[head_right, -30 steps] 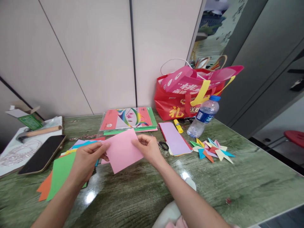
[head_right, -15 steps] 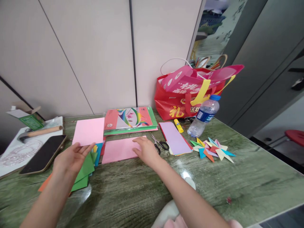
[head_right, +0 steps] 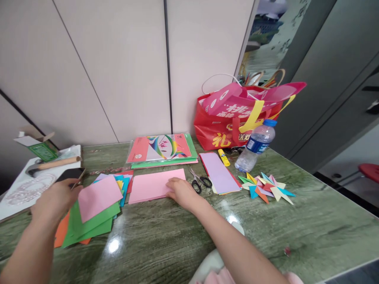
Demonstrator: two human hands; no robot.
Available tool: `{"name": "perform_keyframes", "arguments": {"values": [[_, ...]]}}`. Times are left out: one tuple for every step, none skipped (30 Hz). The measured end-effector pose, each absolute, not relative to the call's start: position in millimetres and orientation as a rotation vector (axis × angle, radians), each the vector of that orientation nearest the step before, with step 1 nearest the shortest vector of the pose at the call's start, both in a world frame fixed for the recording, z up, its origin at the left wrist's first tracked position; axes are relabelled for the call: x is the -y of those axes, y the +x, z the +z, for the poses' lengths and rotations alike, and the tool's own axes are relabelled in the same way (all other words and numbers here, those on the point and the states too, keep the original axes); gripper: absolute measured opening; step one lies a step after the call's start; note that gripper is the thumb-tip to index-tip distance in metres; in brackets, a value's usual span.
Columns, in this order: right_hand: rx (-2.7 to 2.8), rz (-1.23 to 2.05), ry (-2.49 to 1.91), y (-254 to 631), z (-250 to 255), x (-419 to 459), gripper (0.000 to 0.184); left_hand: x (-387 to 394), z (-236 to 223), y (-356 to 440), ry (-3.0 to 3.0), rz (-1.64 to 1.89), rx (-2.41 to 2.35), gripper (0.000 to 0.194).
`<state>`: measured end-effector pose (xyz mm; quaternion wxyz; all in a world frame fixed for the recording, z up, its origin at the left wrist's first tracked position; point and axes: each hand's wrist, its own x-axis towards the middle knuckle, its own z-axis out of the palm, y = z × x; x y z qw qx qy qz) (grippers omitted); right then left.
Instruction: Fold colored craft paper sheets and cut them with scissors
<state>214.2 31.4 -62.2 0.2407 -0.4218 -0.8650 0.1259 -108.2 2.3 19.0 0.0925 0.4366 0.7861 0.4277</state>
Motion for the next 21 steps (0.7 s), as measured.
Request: {"name": "perform_keyframes", "arguments": {"values": [[2.332, 0.336, -1.144, 213, -62, -31, 0.014, -1, 18, -102, 1.41, 1.172, -2.518, 0.017], [2.299, 0.328, -1.143, 213, -62, -31, 0.011, -1, 18, -94, 1.512, 1.124, -2.563, 0.02], [2.268, 0.319, -1.154, 212, -61, -31, 0.011, 0, 19, -84, 1.606, 1.1, -2.523, 0.022], [2.236, 0.308, -1.172, 211, -60, -31, 0.013, -1, 20, -74, 1.656, 1.144, -2.485, 0.021], [2.199, 0.295, -1.192, 210, -58, -31, 0.015, -1, 21, -64, 1.686, 1.204, -2.423, 0.019], [2.162, 0.277, -1.217, 211, -56, -31, 0.017, -1, 21, -54, 1.705, 1.275, -2.335, 0.018], [2.108, 0.254, -1.248, 211, -54, -32, 0.019, -2, 21, -45, 1.665, 1.421, -2.295, 0.016], [2.027, 0.228, -1.275, 213, -52, -32, 0.021, -2, 21, -37, 1.654, 1.503, -2.189, 0.016], [1.915, 0.207, -1.294, 215, -49, -33, 0.021, -2, 20, -29, 1.639, 1.559, -2.081, 0.017], [1.775, 0.195, -1.306, 217, -46, -34, 0.021, -2, 19, -22, 1.592, 1.571, -1.986, 0.018], [1.617, 0.197, -1.304, 220, -43, -34, 0.02, -1, 18, -16, 1.528, 1.533, -1.862, 0.021], [1.462, 0.217, -1.292, 222, -40, -34, 0.019, 0, 17, -10, 1.44, 1.468, -1.719, 0.025], [1.331, 0.248, -1.273, 224, -36, -33, 0.019, 2, 16, -4, 1.333, 1.383, -1.556, 0.029], [1.237, 0.28, -1.244, 225, -33, -31, 0.019, 4, 15, 1, 1.23, 1.272, -1.395, 0.034], [1.187, 0.309, -1.201, 225, -29, -28, 0.019, 6, 15, 7, 1.13, 1.171, -1.248, 0.038], [1.178, 0.319, -1.145, 224, -25, -24, 0.017, 8, 14, 12, 1.051, 1.088, -1.112, 0.041], [1.231, 0.312, -1.074, 221, -22, -20, 0.015, 10, 14, 16, 0.998, 1.033, -0.989, 0.045], [1.359, 0.314, -0.993, 217, -20, -15, 0.013, 11, 13, 20, 0.965, 1.008, -0.885, 0.048], [1.515, 0.299, -0.915, 212, -18, -11, 0.012, 13, 13, 24, 0.951, 0.999, -0.802, 0.051], [1.641, 0.261, -0.848, 208, -17, -7, 0.011, 13, 12, 26, 0.947, 1.001, -0.742, 0.053], [1.739, 0.249, -0.822, 203, -17, -3, 0.012, 14, 12, 27, 0.945, 1.008, -0.707, 0.055]]}}
